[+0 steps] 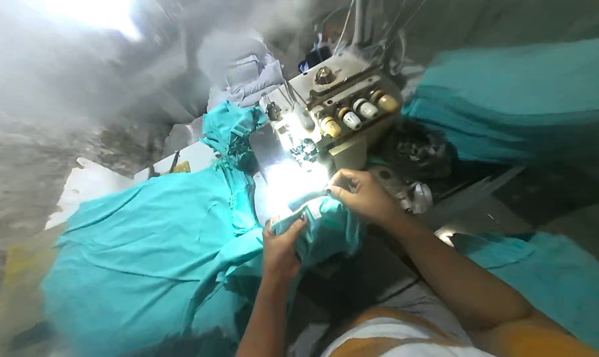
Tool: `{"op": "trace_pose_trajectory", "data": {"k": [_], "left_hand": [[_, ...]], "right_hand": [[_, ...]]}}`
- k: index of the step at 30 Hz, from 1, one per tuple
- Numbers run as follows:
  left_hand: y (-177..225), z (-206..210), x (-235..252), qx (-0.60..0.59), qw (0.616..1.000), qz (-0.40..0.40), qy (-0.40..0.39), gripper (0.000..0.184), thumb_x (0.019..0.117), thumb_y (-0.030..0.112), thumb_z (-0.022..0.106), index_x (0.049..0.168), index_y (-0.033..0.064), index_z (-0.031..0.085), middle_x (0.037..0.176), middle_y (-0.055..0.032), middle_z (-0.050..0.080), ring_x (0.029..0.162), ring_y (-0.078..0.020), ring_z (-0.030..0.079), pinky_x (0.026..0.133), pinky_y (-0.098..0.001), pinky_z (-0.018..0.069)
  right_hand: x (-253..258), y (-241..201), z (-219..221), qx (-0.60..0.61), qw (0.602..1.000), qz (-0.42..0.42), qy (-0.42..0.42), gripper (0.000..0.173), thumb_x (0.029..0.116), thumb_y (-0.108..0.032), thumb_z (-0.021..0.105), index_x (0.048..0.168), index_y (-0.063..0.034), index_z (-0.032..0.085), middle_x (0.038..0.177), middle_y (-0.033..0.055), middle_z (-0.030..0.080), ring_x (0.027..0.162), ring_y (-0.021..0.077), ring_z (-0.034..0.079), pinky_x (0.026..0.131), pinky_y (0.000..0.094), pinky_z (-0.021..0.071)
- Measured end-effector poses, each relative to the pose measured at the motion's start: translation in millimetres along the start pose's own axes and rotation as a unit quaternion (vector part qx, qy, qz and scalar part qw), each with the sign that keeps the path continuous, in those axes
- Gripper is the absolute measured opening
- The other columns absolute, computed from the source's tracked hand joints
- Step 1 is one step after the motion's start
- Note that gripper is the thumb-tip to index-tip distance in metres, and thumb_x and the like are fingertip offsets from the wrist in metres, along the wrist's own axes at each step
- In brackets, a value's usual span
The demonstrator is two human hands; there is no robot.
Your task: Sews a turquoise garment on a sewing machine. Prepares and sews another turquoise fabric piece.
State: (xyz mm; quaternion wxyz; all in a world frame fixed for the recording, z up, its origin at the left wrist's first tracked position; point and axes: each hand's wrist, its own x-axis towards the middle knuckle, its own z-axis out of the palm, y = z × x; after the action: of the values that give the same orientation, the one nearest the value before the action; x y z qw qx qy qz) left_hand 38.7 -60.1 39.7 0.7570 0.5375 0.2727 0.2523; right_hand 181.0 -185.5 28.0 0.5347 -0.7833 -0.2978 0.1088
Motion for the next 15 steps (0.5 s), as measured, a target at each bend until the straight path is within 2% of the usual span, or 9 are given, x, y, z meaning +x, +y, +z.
{"op": "trace_pose_trajectory", "data": {"k": [1, 2, 3, 4, 6, 8, 9, 11, 15], "left_hand": [[0, 4, 0, -0.009, 0.999, -0.03, 0.028, 0.011, 0.0937, -0.008, 0.059, 0.098, 0.0017, 0.062, 0.082, -0.0034, 0.072, 0.074, -0.0104, 0.071, 0.07, -0.0283, 0.0621], [0, 7, -1, -0.019, 0.997, -0.056, 0.05, 0.009, 0.0969, -0.006, 0.057, 0.102, 0.001, 0.06, 0.082, -0.0045, 0.071, 0.073, -0.0114, 0.071, 0.069, -0.0285, 0.062], [0, 8, 0, -0.031, 0.995, -0.07, 0.064, 0.009, 0.0979, -0.005, 0.056, 0.102, 0.0009, 0.06, 0.081, -0.005, 0.071, 0.073, -0.0117, 0.072, 0.069, -0.0286, 0.0622], [-1, 8, 0, -0.041, 0.994, -0.079, 0.067, 0.009, 0.0985, -0.005, 0.055, 0.103, 0.0009, 0.06, 0.082, -0.0054, 0.071, 0.073, -0.0119, 0.072, 0.069, -0.0288, 0.0622], [-4, 8, -2, -0.049, 0.993, -0.085, 0.066, 0.009, 0.0991, -0.004, 0.055, 0.104, 0.0011, 0.06, 0.082, -0.0054, 0.071, 0.074, -0.0117, 0.072, 0.069, -0.0289, 0.0622], [-6, 9, -4, -0.052, 0.993, -0.086, 0.062, 0.009, 0.0989, -0.004, 0.054, 0.104, 0.0016, 0.06, 0.082, -0.0049, 0.071, 0.074, -0.0117, 0.072, 0.07, -0.029, 0.0623], [-7, 9, -6, -0.055, 0.993, -0.082, 0.057, 0.01, 0.0985, -0.004, 0.053, 0.104, 0.0016, 0.06, 0.082, -0.0048, 0.071, 0.074, -0.0119, 0.072, 0.07, -0.0293, 0.0624], [-9, 10, -8, -0.066, 0.994, -0.069, 0.046, 0.012, 0.0975, -0.006, 0.052, 0.102, 0.0021, 0.06, 0.082, -0.0043, 0.071, 0.074, -0.0119, 0.072, 0.07, -0.0294, 0.0624], [-12, 10, -11, -0.082, 0.995, -0.048, 0.03, 0.013, 0.0989, -0.004, 0.05, 0.096, 0.0045, 0.059, 0.081, -0.0039, 0.07, 0.074, -0.0115, 0.071, 0.07, -0.0294, 0.062]], "right_hand": [[-1, 0, 0, -0.074, 0.997, 0.009, 0.025, 0.018, 0.0948, -0.013, 0.071, 0.105, 0.0018, 0.07, 0.097, 0.0175, 0.066, 0.083, 0.0284, 0.064, 0.074, 0.0476, 0.0535], [-3, -1, -1, -0.122, 0.991, 0.034, 0.035, 0.03, 0.0951, -0.015, 0.072, 0.118, 0.0043, 0.066, 0.113, 0.0271, 0.063, 0.097, 0.0418, 0.065, 0.083, 0.0588, 0.0532], [-8, -5, -3, -0.142, 0.988, 0.056, 0.035, 0.04, 0.0959, -0.014, 0.071, 0.13, 0.0052, 0.059, 0.126, 0.0327, 0.058, 0.11, 0.0491, 0.061, 0.091, 0.0638, 0.0504], [-15, -10, -4, -0.146, 0.987, 0.063, 0.036, 0.045, 0.0972, -0.011, 0.067, 0.136, 0.0056, 0.053, 0.132, 0.0343, 0.054, 0.117, 0.0512, 0.058, 0.095, 0.0641, 0.0486], [-38, -17, 3, -0.134, 0.989, 0.0, 0.058, 0.039, 0.0982, -0.003, 0.058, 0.135, 0.009, 0.054, 0.126, 0.0336, 0.059, 0.112, 0.048, 0.063, 0.093, 0.0587, 0.0523], [-57, -18, 16, -0.1, 0.987, -0.097, 0.074, 0.032, 0.0963, -0.005, 0.059, 0.125, 0.0076, 0.063, 0.114, 0.0249, 0.068, 0.098, 0.0342, 0.071, 0.086, 0.0453, 0.0587], [-62, -17, 23, -0.076, 0.986, -0.127, 0.075, 0.031, 0.0953, -0.007, 0.061, 0.122, 0.0054, 0.066, 0.112, 0.0211, 0.071, 0.096, 0.0283, 0.072, 0.085, 0.0391, 0.0591], [-65, -13, 33, -0.041, 0.984, -0.154, 0.076, 0.031, 0.0943, -0.009, 0.061, 0.122, 0.0043, 0.068, 0.11, 0.0182, 0.073, 0.096, 0.0224, 0.072, 0.085, 0.0316, 0.0582], [-64, -11, 41, -0.01, 0.985, -0.152, 0.087, 0.03, 0.0921, -0.007, 0.062, 0.119, 0.0041, 0.07, 0.106, 0.0164, 0.074, 0.095, 0.0174, 0.073, 0.086, 0.0261, 0.0578]]}}
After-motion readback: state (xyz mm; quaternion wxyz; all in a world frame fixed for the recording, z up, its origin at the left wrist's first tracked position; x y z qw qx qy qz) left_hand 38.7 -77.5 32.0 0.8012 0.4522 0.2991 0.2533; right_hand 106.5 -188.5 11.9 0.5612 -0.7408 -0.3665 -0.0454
